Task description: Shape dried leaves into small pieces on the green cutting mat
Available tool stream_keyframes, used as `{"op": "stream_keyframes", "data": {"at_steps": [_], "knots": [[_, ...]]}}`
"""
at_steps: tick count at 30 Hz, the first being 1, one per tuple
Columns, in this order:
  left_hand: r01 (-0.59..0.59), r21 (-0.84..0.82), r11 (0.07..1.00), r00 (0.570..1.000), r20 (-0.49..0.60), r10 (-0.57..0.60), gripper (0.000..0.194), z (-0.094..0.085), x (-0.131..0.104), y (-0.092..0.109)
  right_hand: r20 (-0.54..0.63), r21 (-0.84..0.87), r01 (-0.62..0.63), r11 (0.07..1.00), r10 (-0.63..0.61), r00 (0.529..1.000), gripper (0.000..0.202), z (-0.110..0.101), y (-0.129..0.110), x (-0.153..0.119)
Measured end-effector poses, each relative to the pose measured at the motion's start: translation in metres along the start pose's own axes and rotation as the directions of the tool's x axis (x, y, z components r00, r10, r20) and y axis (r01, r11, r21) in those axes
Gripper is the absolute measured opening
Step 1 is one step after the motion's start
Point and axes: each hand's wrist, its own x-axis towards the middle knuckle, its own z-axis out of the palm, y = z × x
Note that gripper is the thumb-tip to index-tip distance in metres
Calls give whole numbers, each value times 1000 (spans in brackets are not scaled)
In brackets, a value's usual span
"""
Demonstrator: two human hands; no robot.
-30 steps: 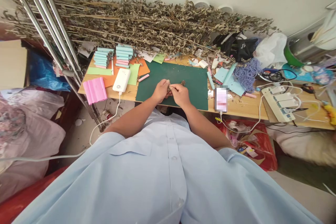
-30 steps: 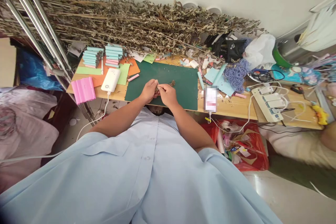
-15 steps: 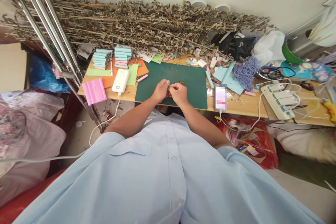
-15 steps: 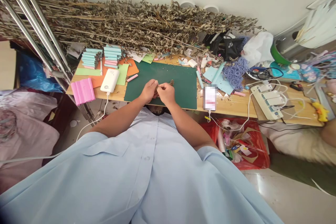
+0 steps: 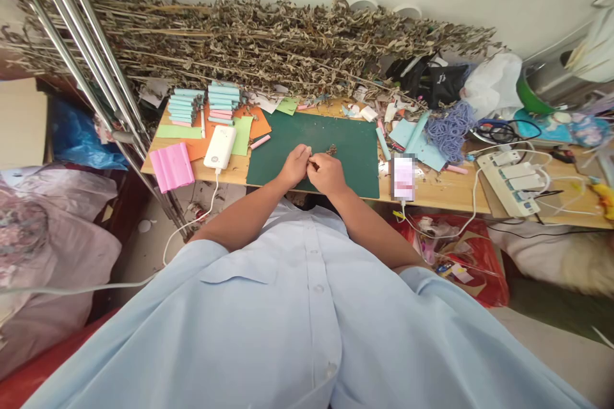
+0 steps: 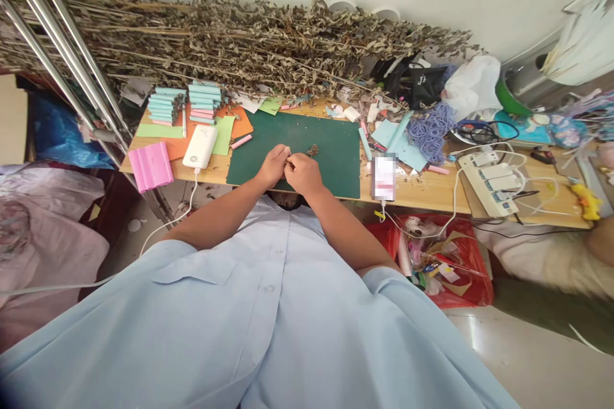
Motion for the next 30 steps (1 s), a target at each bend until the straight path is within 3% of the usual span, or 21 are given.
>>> {"op": "stream_keyframes", "data": {"at_steps": [3, 6, 8, 9, 11, 14, 16, 18, 21, 24, 26, 28, 30], "knots": [[5, -7, 1000, 1000, -9, -5, 36, 0, 0, 1, -62, 182, -199, 963, 213, 975, 10, 11, -1, 5], [54, -22, 998, 999, 3, -54, 33, 0, -2, 2, 38, 489, -451, 747, 498, 866, 9, 19, 1, 9], [65, -23, 998, 998, 13, -64, 30, 0, -2, 3, 124, 605, -515, 607, 567, 814, 10, 20, 3, 10], [65, -28, 997, 998, 16, -65, 30, 0, -2, 3, 143, 630, -509, 587, 557, 818, 12, 19, 3, 9], [64, -43, 997, 998, 19, -63, 30, 0, -1, 2, 132, 618, -448, 646, 477, 869, 16, 14, 4, 6], [65, -67, 996, 998, 13, -64, 29, -1, 1, 1, 62, 450, -257, 855, 257, 964, 20, 2, 1, 1], [68, -80, 994, 998, 9, -68, 29, -1, 2, 0, 34, 289, -100, 952, 94, 995, 20, -5, -1, 0], [73, -80, 994, 997, 12, -73, 30, 0, 2, 0, 33, 155, -16, 988, 11, 999, 19, -8, -3, 0], [60, -39, 997, 998, 25, -59, 34, 0, 0, 1, 16, 49, -40, 998, 39, 999, 16, -6, -4, 2], [30, -10, 999, 999, 26, -30, 36, 0, -1, 3, -44, 92, -141, 986, 145, 988, 10, 3, -4, 7], [31, -11, 999, 999, 23, -31, 33, -1, -1, 4, -43, 254, -283, 925, 303, 952, 5, 10, -3, 10], [52, -17, 999, 998, 36, -51, 29, -2, -1, 4, 48, 468, -454, 758, 491, 870, 5, 16, -1, 12], [69, -18, 997, 997, 44, -69, 28, -3, -1, 4, 152, 608, -539, 583, 581, 800, 8, 18, 1, 12]]}}
